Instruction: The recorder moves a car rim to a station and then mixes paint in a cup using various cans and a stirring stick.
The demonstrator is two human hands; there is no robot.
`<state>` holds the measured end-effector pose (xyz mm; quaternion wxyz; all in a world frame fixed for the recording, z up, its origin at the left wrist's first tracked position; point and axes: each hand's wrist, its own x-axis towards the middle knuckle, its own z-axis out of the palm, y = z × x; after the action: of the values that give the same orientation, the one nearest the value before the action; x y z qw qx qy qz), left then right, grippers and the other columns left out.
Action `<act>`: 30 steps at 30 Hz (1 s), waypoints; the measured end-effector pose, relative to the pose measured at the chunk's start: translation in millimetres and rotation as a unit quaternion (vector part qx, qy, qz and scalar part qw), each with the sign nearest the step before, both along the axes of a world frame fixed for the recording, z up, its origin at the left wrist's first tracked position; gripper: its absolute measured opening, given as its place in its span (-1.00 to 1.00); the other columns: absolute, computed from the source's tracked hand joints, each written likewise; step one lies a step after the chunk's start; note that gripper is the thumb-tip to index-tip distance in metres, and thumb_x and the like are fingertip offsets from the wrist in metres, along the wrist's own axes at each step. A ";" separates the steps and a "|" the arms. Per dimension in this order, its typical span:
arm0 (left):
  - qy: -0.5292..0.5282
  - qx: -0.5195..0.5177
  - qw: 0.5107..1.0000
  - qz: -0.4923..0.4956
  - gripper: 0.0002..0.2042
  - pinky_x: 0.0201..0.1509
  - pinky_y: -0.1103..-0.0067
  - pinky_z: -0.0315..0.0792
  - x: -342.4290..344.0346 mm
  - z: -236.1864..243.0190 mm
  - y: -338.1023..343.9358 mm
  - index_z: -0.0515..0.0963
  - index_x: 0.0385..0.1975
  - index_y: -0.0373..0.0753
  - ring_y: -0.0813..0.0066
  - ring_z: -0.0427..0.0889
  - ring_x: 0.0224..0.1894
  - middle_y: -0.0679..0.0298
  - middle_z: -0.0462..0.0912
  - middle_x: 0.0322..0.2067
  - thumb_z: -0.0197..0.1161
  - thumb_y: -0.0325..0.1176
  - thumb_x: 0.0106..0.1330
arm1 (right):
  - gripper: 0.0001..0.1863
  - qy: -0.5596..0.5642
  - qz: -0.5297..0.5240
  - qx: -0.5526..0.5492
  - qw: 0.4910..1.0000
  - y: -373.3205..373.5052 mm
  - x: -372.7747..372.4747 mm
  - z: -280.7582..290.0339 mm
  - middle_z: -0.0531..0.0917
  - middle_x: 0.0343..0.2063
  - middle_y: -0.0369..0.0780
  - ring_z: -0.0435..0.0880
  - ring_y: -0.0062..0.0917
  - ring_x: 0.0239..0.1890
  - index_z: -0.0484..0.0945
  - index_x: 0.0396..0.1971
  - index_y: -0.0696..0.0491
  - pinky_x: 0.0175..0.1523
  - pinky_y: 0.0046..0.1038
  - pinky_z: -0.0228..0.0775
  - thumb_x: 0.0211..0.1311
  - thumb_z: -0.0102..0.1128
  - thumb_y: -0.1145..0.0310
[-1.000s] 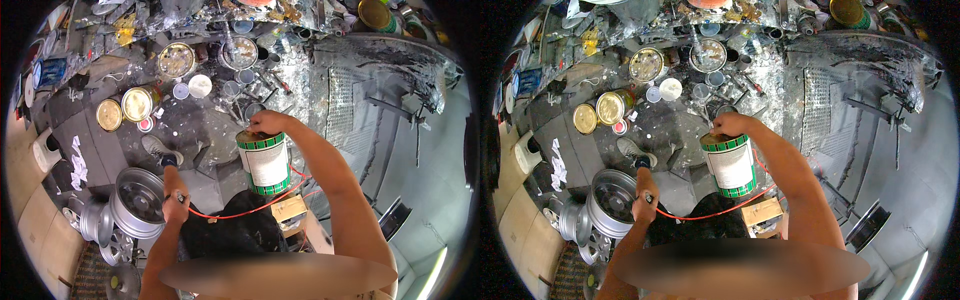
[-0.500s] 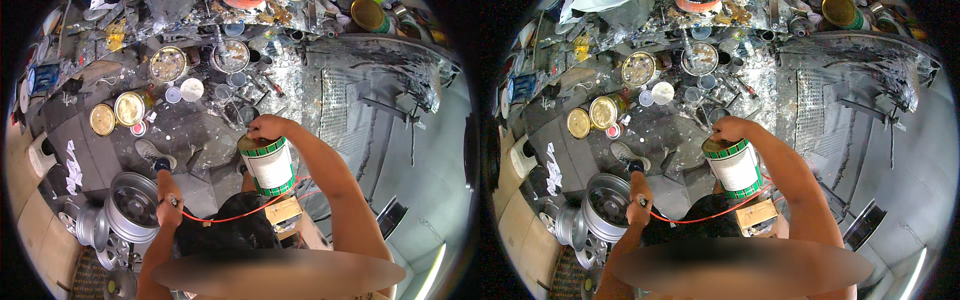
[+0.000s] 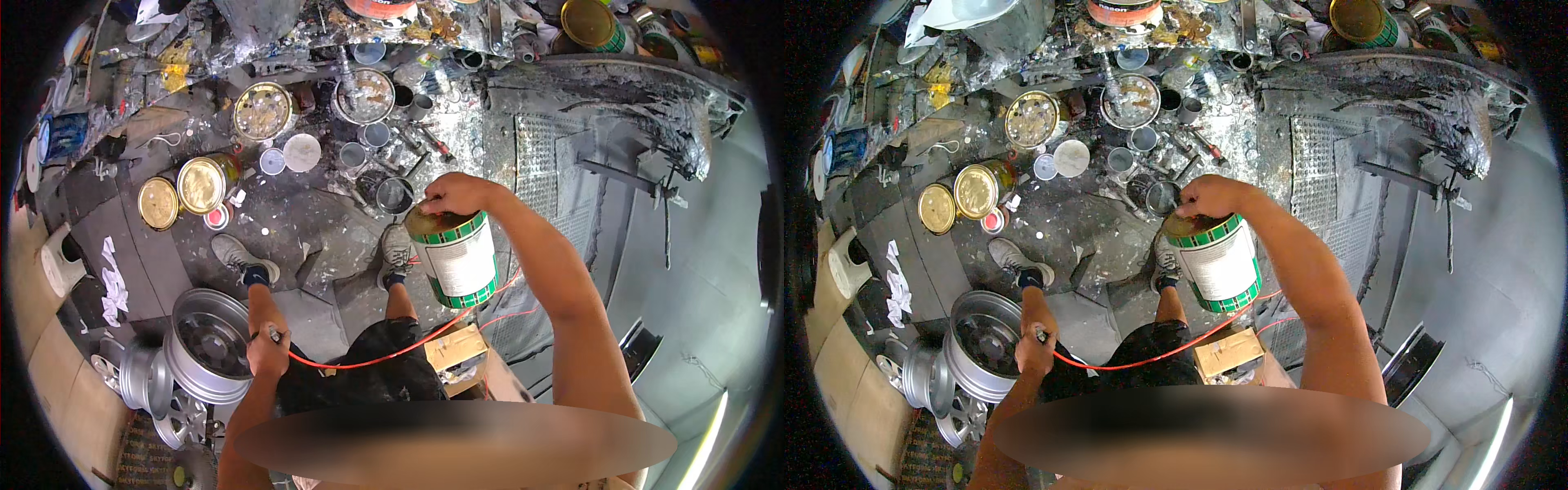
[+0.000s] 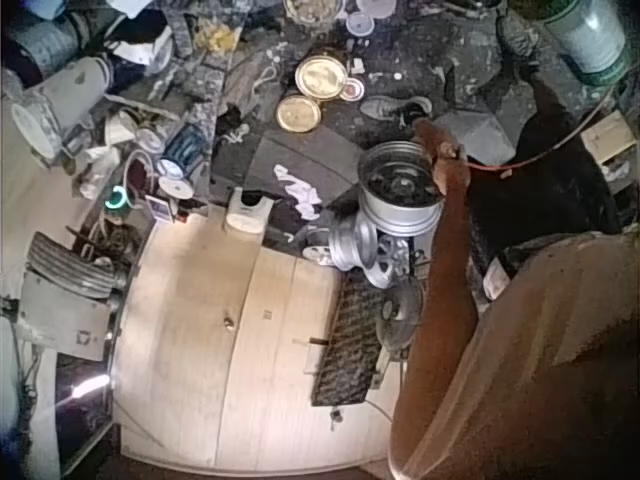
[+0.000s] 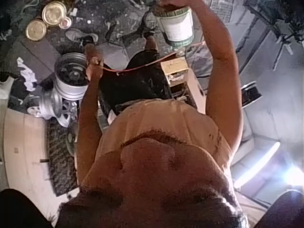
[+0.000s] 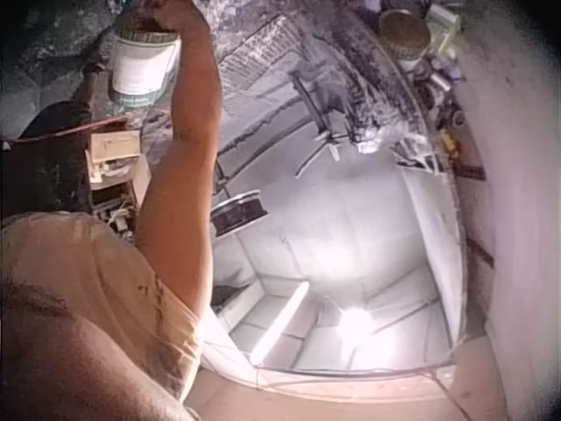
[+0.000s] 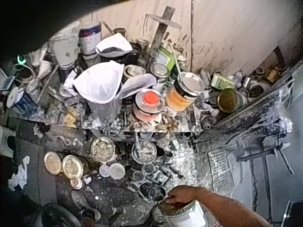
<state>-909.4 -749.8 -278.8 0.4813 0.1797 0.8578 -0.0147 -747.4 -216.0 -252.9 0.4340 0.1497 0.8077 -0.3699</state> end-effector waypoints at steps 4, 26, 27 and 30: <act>0.008 -0.001 1.000 0.004 -0.64 0.08 0.16 0.51 -2.1 2.0 -1.1 0.56 -0.03 -0.05 -0.07 0.70 -0.06 0.03 0.75 -0.20 0.41 -0.04 0.29 | -0.47 -0.042 -0.040 -0.011 0.998 14.6 -5.9 15.6 0.69 -0.27 0.03 0.67 -0.09 -0.15 0.68 -0.30 0.15 -0.03 -0.16 0.46 0.35 0.20 -0.12; 0.015 -0.025 0.999 -0.022 -0.59 0.09 0.15 0.52 -2.3 -11.0 -5.0 0.54 -0.01 -0.08 -0.09 0.69 -0.06 0.05 0.75 -0.16 0.39 0.01 0.28 | -0.54 -0.145 -0.203 -0.077 0.965 109.6 -1.0 2.8 0.78 -0.30 -0.30 0.65 -0.63 -0.31 0.75 -0.12 0.07 -0.15 -0.45 0.50 0.37 0.31 -0.07; 0.019 -0.024 0.999 -0.022 -0.59 0.08 0.15 0.53 -1.9 -11.2 -3.9 0.55 -0.02 -0.08 -0.10 0.69 -0.07 0.04 0.74 -0.16 0.40 0.00 0.28 | -0.53 -0.145 -0.223 -0.088 0.960 112.6 -1.9 5.3 0.77 -0.32 -0.31 0.63 -0.64 -0.33 0.75 -0.13 0.06 -0.18 -0.45 0.49 0.37 0.31 -0.09; 0.018 0.002 1.000 -0.004 -0.62 0.04 0.14 0.54 -2.8 -11.0 -7.0 0.55 -0.05 -0.09 -0.11 0.69 -0.09 0.02 0.74 -0.17 0.41 -0.03 0.27 | -0.61 -0.154 -0.256 -0.092 0.950 110.0 -18.0 18.6 0.77 -0.33 -0.30 0.61 -0.66 -0.32 0.71 -0.26 0.08 -0.17 -0.45 0.48 0.41 0.29 0.00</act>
<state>-912.2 -756.8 -289.8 0.4653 0.1837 0.8657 -0.0181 -765.4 -105.9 -234.3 0.4555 0.3662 0.6277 -0.5142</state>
